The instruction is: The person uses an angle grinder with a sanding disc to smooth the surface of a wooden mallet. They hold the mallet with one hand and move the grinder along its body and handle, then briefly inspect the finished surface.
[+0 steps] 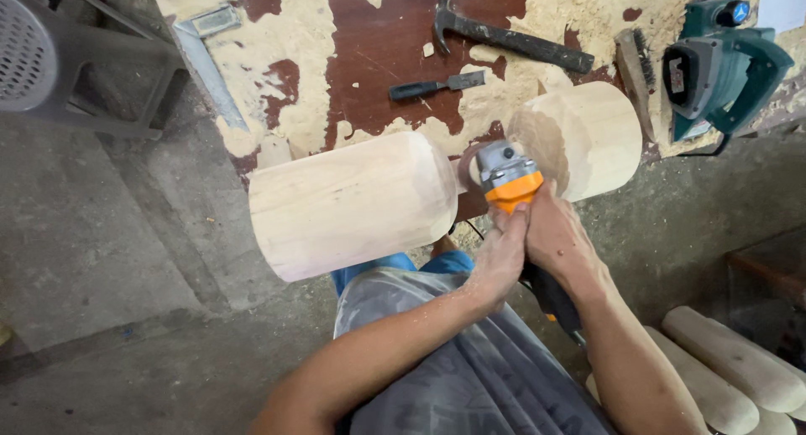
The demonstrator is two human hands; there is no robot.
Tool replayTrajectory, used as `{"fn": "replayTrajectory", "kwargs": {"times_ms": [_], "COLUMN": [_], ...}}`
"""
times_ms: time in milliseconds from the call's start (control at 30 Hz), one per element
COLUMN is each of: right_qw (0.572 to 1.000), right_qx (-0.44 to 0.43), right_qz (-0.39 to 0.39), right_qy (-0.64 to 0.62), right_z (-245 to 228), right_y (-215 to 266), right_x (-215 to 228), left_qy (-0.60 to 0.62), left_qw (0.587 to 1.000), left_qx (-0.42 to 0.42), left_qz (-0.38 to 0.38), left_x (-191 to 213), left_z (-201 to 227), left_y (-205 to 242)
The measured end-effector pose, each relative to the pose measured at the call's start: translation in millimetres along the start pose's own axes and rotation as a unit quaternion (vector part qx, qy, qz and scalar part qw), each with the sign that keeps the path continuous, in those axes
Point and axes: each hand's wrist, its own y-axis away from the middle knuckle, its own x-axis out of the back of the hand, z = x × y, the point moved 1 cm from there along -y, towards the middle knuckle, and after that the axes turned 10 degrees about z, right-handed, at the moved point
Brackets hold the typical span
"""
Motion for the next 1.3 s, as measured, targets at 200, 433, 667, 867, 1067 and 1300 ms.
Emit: {"fn": "replayTrajectory", "kwargs": {"times_ms": [200, 433, 667, 867, 1067, 1300], "right_qw": [0.999, 1.000, 0.997, 0.989, 0.989, 0.988], "right_qx": [0.010, 0.005, 0.016, -0.012, -0.009, 0.027], "right_qz": [0.014, 0.007, 0.036, 0.077, 0.077, 0.068], "right_qy": [-0.048, -0.023, -0.072, -0.129, -0.124, -0.135], "right_z": [-7, 1, 31, 52, 64, 84], "right_y": [-5, -9, 14, 33, 42, 47], "right_x": [5, 1, -19, -46, -61, -87], "left_qy": [0.064, 0.082, -0.039, -0.048, -0.006, 0.000], "left_qw": [0.998, 0.996, 0.992, 0.960, 0.970, 0.960], "left_qx": [-0.005, -0.043, -0.120, -0.274, -0.235, -0.253], "left_qz": [-0.025, -0.009, -0.009, -0.027, -0.060, -0.121], "left_x": [1, -4, -10, -8, -4, 9], "left_z": [10, 4, -34, -73, -86, -95], "left_y": [-3, -5, -6, -11, -10, -6]}}
